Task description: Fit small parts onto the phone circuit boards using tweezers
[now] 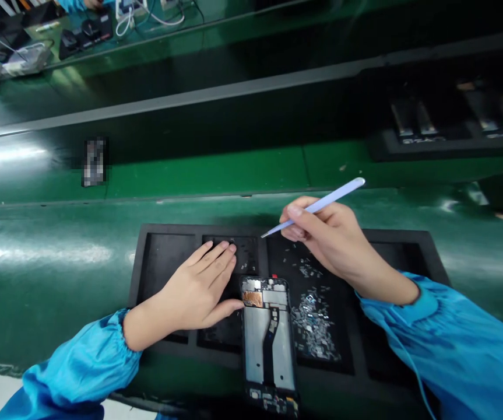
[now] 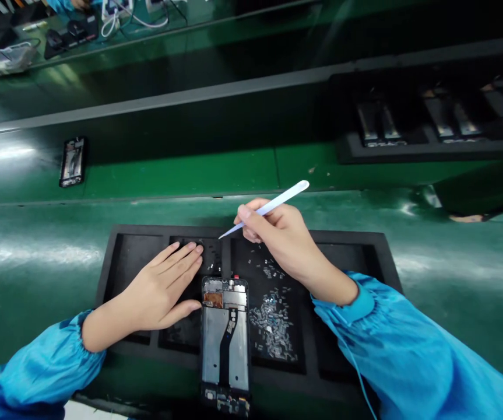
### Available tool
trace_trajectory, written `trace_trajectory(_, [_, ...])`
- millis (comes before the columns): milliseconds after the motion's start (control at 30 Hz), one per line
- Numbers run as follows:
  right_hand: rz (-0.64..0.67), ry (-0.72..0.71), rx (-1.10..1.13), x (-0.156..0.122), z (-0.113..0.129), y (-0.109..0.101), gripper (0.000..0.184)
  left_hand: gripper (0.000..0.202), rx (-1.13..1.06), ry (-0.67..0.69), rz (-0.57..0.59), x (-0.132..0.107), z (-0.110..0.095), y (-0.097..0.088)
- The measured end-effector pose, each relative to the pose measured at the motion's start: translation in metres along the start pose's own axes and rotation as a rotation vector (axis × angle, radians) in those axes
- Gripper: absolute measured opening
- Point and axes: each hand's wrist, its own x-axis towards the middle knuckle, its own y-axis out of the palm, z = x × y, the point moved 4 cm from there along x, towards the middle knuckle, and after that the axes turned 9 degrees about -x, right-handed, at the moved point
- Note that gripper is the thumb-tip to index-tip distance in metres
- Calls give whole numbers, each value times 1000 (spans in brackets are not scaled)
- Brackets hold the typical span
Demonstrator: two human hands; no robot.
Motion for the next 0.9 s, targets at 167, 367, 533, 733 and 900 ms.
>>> trace_trajectory(167, [31,-141,-299,-15,20,-7,25,31,-117,104,-196,-2,-31,-20])
trace_trajectory(367, [212,-334,-591,-10,22,19,10,55,-55,236,3,-8,-69,-2])
trace_trajectory(533, [330,-378,-716,-12,11,26,13,40,-38,290,63,-10,-61,3])
trace_trajectory(733, [300,-412,-723,-12,14,32,10,38,11,307,91,-8,-58,2])
trace_trajectory(900, [286,-411,-725,-9,13,37,11,38,13,292,64,-9,-60,4])
